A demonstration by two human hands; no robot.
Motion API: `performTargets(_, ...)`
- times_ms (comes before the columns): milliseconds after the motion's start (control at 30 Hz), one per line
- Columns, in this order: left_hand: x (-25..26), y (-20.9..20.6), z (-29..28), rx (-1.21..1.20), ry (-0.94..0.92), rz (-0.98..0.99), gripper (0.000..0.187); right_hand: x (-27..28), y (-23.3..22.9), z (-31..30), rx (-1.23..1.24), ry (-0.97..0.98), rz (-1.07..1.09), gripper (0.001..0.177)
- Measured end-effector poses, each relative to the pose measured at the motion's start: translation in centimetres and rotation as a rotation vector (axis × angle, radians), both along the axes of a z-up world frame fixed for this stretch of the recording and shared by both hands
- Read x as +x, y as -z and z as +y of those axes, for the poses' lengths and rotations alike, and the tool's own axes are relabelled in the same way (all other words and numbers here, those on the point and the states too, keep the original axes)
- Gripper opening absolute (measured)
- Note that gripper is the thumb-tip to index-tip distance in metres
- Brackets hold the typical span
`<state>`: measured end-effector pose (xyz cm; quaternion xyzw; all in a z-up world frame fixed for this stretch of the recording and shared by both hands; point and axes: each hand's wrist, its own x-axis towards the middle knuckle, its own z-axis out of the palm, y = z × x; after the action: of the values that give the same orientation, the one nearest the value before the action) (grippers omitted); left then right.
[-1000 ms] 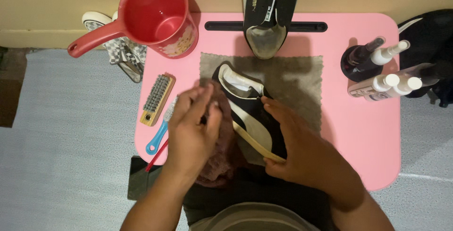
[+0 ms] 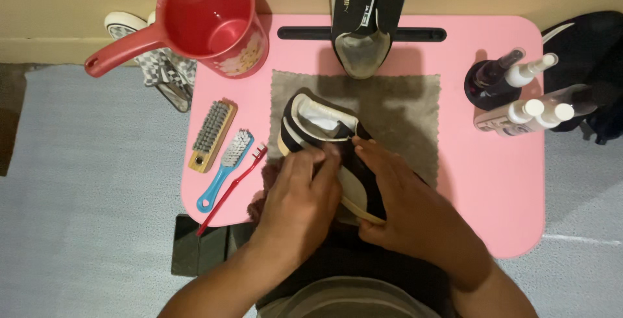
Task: The person cleans a shoe using a small brush dipped in water and wipes it with a cloth.
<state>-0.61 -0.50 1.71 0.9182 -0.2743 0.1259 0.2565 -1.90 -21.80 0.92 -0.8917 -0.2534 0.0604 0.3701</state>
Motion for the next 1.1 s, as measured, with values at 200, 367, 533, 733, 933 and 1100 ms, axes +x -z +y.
performTargets(200,2.3,-6.3,-1.0,-0.213,-0.214,0.604,0.046,-0.2,-0.1,0.0,-0.003,0.034,0.070,0.112)
performTargets(367,1.0,-1.8,-1.5,-0.023,0.007,-0.069,0.038,0.1,-0.7,0.0,0.023,0.035,0.142,0.110)
performTargets(533,0.9,-4.5,0.8,-0.202,0.271,0.317,0.026,-0.3,-0.1,-0.1,-0.016,-0.001,0.023,0.109)
performTargets(733,2.8,-1.1,2.9,-0.227,-0.137,0.005,0.041,0.6,-1.3,-0.5,0.046,0.044,0.273,0.113)
performTargets(933,0.7,2.8,1.1,-0.093,-0.081,0.027,0.061,1.1,-0.8,-0.7,0.069,0.022,0.240,0.114)
performTargets(1100,-1.4,1.6,-0.3,-0.152,-0.005,0.060,0.042,0.9,-0.9,-0.4,0.041,0.013,0.248,0.113)
